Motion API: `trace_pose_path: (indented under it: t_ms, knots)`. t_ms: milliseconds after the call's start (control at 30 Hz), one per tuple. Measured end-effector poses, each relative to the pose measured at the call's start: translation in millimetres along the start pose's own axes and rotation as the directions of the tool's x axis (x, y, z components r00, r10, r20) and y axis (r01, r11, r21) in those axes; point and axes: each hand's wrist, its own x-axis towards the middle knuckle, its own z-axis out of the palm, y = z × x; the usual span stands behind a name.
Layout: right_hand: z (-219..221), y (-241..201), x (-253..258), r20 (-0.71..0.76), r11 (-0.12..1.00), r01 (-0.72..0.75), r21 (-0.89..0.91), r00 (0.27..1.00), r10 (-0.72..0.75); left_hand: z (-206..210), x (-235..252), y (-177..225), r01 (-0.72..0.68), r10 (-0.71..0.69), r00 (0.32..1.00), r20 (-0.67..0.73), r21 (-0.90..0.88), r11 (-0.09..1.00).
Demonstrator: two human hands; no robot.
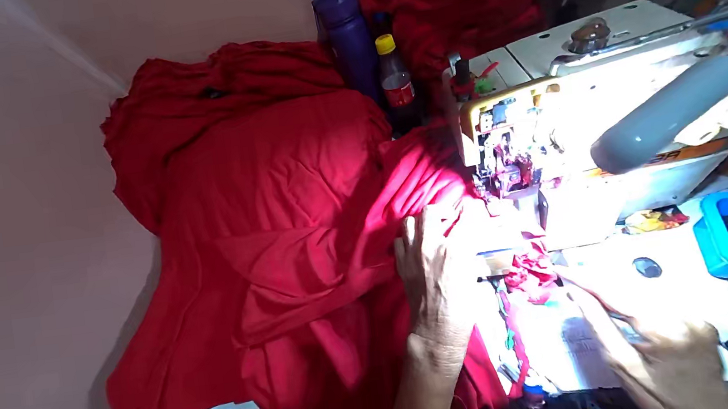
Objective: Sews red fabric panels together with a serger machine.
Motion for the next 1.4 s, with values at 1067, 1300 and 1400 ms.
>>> trace_pose_path:
  t_ms: [1067, 1300, 1400]
  knots:
    - [41.3, -48.3, 86.7, 0.186, 0.99, 0.142, -0.021, 0.973, -0.136, -63.1, -46.0, 4.7, 0.036, -0.031, 0.995, -0.099, 0.055, 0.998]
    - [-16.5, 14.6, 20.5, 0.104, 0.983, 0.075, -0.166, 0.993, -0.058, -77.9, -121.8, -48.9, -0.122, 0.178, 0.969, 0.171, -0.297, 0.947]
    - [-31.6, 37.7, 4.8, 0.176, 0.962, -0.072, -0.264, 0.977, 0.122, -81.8, -139.8, -78.7, -0.071, 0.07, 0.989, 0.127, 0.004, 0.997]
